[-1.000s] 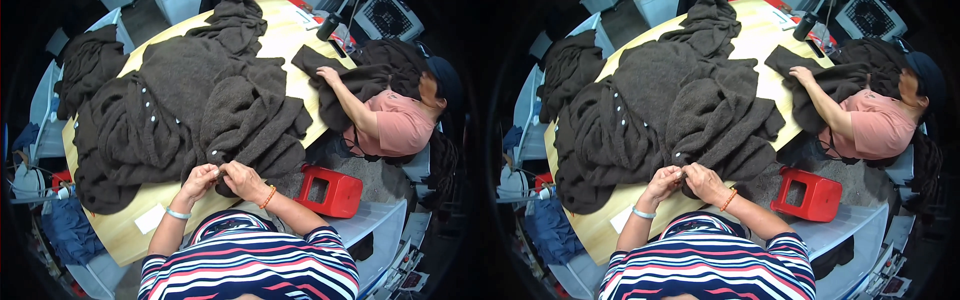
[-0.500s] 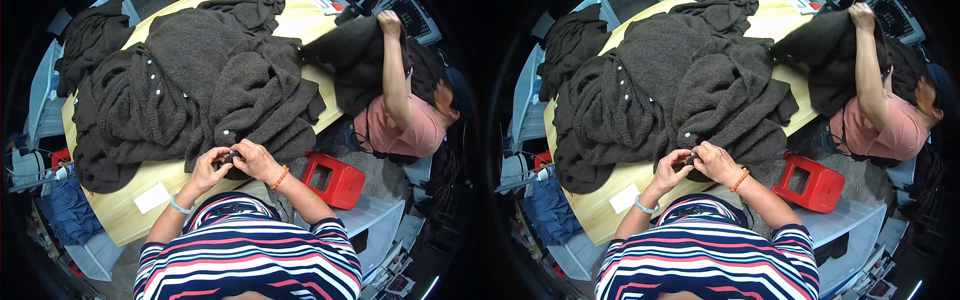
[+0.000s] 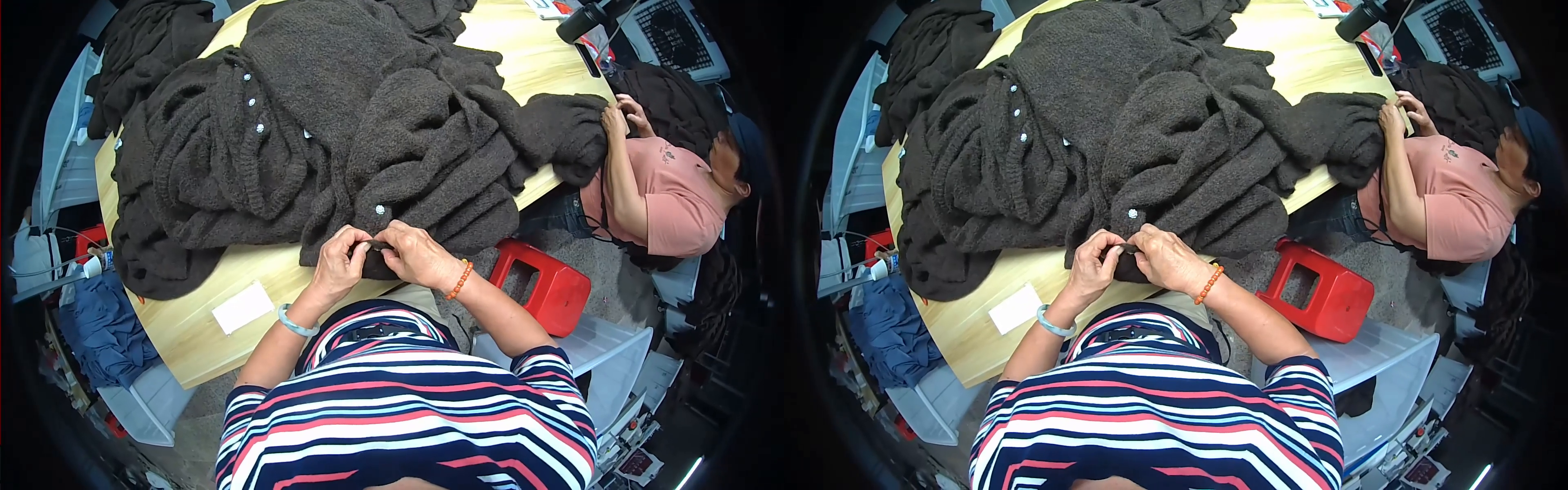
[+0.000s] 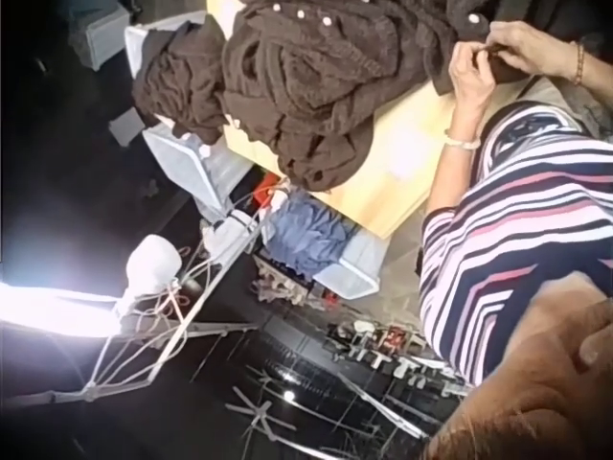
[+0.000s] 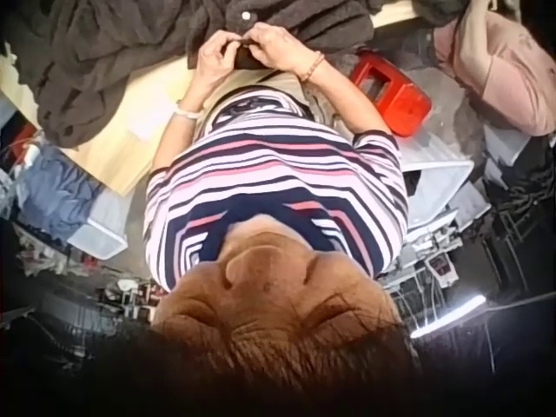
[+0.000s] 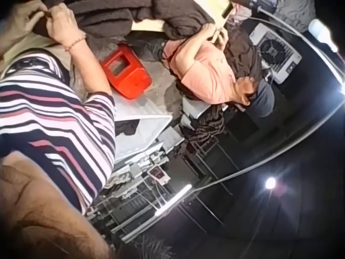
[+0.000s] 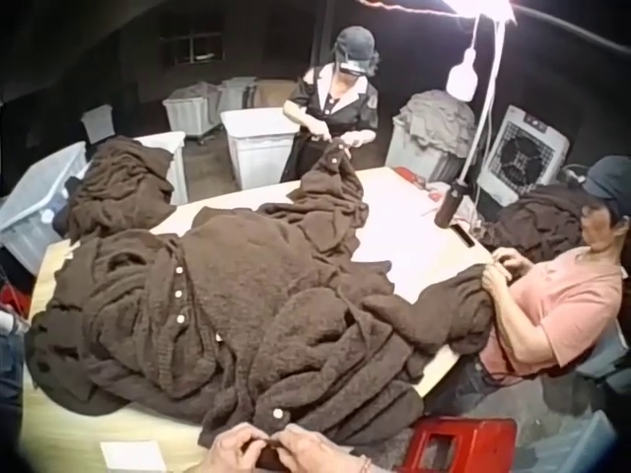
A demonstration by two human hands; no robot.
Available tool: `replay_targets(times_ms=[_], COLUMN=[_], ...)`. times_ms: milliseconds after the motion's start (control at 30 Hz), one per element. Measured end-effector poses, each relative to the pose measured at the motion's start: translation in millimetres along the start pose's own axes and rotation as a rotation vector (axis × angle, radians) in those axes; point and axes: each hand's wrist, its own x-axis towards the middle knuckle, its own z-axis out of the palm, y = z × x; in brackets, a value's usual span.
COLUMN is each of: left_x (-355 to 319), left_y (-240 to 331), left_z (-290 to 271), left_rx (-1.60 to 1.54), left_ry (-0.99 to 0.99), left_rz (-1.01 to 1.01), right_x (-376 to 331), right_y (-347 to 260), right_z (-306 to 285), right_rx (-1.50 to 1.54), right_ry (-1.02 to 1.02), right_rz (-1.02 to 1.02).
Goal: Inspect brown sweaters and use scissors to trim loose threads at a quality control workbench.
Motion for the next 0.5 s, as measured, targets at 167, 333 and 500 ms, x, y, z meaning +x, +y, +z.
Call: replay_targets(times_ms=[167, 333, 500], left_x=[0.4, -2.0, 1.9], left_y=[-4.0, -7.9, -4.9], left_z=[4.6, 3.2, -4.5], left_rx=[-0.034, -0.095, -0.089], left_ry=[0.031, -0.038, -0.115], left_rz=[0.016, -0.105, -0.045], right_x=[-2.1, -4.9, -3.3], right_y=[5.4, 5.6, 4.6], right_z=[5.1, 4.6, -2.6], right_rx=[0.077, 0.211, 0.396], right_ry=[0.06, 0.071, -0.002], right_rz=[0.046, 0.152, 0.311])
